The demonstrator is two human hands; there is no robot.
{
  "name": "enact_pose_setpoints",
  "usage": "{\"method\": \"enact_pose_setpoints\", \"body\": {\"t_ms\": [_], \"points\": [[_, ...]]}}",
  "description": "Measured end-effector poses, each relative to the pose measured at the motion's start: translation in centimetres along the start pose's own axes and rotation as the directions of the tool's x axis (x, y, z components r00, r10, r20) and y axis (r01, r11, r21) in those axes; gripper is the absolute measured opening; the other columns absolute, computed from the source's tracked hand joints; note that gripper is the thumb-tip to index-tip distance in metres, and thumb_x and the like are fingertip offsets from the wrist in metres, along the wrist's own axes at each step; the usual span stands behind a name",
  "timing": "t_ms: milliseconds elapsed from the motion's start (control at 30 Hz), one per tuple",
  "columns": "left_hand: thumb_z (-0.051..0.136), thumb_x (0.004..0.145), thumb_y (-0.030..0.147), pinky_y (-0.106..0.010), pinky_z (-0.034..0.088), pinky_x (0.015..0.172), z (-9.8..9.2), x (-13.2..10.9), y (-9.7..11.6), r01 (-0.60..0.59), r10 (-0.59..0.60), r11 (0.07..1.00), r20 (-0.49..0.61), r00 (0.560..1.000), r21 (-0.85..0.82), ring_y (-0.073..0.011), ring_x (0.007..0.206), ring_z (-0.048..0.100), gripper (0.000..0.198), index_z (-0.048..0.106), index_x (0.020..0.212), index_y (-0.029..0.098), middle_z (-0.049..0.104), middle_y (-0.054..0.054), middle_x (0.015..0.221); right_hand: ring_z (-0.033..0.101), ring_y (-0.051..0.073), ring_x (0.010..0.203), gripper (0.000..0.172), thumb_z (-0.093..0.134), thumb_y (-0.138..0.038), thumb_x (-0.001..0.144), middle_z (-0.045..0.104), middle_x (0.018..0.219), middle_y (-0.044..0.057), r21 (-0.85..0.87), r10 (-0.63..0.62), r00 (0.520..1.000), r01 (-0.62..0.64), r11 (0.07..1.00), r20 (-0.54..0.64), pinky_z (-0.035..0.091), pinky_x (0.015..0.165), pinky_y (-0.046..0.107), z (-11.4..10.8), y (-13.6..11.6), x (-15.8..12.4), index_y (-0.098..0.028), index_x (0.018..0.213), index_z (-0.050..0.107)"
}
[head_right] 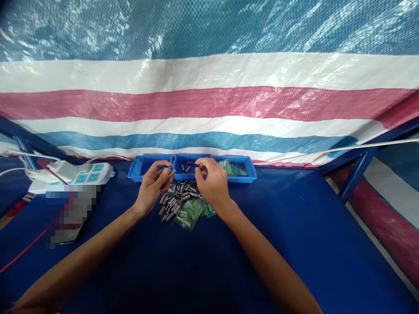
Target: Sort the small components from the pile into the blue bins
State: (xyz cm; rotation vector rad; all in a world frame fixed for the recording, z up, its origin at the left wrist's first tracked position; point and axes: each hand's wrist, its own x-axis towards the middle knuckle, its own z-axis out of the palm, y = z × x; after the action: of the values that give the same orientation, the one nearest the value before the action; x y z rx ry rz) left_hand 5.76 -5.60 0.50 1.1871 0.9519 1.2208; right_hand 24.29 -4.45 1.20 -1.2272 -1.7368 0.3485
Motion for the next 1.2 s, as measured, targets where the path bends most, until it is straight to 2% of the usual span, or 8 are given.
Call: {"method": "enact_pose_setpoints", "body": {"t_ms": [133,233,400,567,667,867,1033,1200], "points": [[0.062,0.084,0.045,-0.018,0.016,0.039,-0.1,0.2,-0.1,0.054,-0.055,0.998,0.033,0.998,0.017,-0.0031,0.039,0.026,0.03,0.049,0.1,0.023,0.048,0.004,0.06,0.057,0.013,0.063,0.016,0.056,-0.024,0.088,0.063,0.083,0.004,0.084,-0.114,0.966,0.097,0.992,0.232,0.047,0.059,0.025,0.2,-0.4,-0.3,-0.017,0.101,0.063],[0.061,0.084,0.046,-0.019,0.017,0.04,-0.3,0.2,-0.3,0.073,-0.076,0.997,0.083,0.994,0.034,-0.0049,0.041,0.03,0.03,0.049,0.099,0.023,0.048,0.004,0.058,0.057,0.012,0.066,0.014,0.055,-0.025,0.09,0.063,0.082,0.004,0.127,-0.18,0.929,0.146,0.981,0.322,0.048,0.061,0.024,0.2,-0.4,-0.2,-0.017,0.097,0.065],[0.061,0.084,0.045,-0.018,0.019,0.041,-0.5,0.2,-0.7,0.094,-0.1,0.994,0.116,0.988,0.057,-0.0052,0.041,0.032,0.029,0.048,0.096,0.022,0.048,0.004,0.057,0.058,0.012,0.067,0.016,0.058,-0.026,0.089,0.063,0.083,0.004,0.133,-0.168,0.935,0.132,0.982,0.312,0.047,0.059,0.023,0.2,0.1,-0.1,-0.017,0.101,0.064],[0.06,0.085,0.046,-0.017,0.021,0.04,-0.3,0.1,-0.6,0.093,-0.097,0.995,0.124,0.988,0.043,-0.0049,0.041,0.034,0.029,0.048,0.094,0.022,0.048,0.005,0.055,0.057,0.012,0.066,0.012,0.059,-0.025,0.089,0.063,0.08,0.003,0.12,-0.189,0.876,0.151,0.981,0.444,0.045,0.063,0.024,0.2,-0.1,-0.1,-0.016,0.094,0.065],[0.059,0.085,0.046,-0.017,0.021,0.039,-0.3,0.0,-0.5,0.064,-0.07,0.996,0.106,0.992,0.057,-0.0048,0.04,0.034,0.029,0.054,0.095,0.019,0.049,0.004,0.054,0.053,0.012,0.064,0.014,0.054,-0.023,0.092,0.06,0.073,0.002,0.11,-0.213,0.868,0.183,0.977,0.449,0.039,0.061,0.024,0.0,-0.5,0.0,-0.015,0.083,0.063],[0.075,0.073,0.035,-0.018,0.026,0.038,-0.5,-0.3,-0.2,-0.038,0.03,0.988,0.059,0.998,0.152,-0.0027,0.044,0.038,0.028,0.069,0.092,0.016,0.063,-0.003,0.079,0.045,0.01,0.056,0.032,0.044,-0.022,0.096,0.049,0.059,-0.002,0.134,-0.207,0.873,0.164,0.977,0.441,0.032,0.056,0.023,-0.3,-0.9,0.1,-0.016,0.066,0.051],[0.076,0.071,0.034,-0.018,0.025,0.038,-0.4,-0.6,-0.2,-0.041,0.035,0.988,0.041,0.999,0.149,-0.0039,0.043,0.038,0.026,0.07,0.087,0.015,0.063,-0.001,0.067,0.041,0.009,0.052,0.032,0.044,-0.021,0.096,0.047,0.056,-0.003,0.143,-0.225,0.858,0.179,0.973,0.462,0.029,0.053,0.021,-0.4,-0.9,0.1,-0.016,0.064,0.05],[0.074,0.075,0.033,-0.018,0.027,0.039,-0.5,-0.4,-0.8,-0.069,0.066,0.985,0.028,0.997,0.159,-0.0042,0.043,0.04,0.022,0.068,0.086,0.015,0.061,0.0,0.063,0.045,0.009,0.053,0.032,0.042,-0.02,0.096,0.052,0.058,-0.003,0.182,-0.227,0.827,0.154,0.971,0.514,0.031,0.056,0.021,-0.5,-0.9,0.2,-0.016,0.066,0.052]]}}
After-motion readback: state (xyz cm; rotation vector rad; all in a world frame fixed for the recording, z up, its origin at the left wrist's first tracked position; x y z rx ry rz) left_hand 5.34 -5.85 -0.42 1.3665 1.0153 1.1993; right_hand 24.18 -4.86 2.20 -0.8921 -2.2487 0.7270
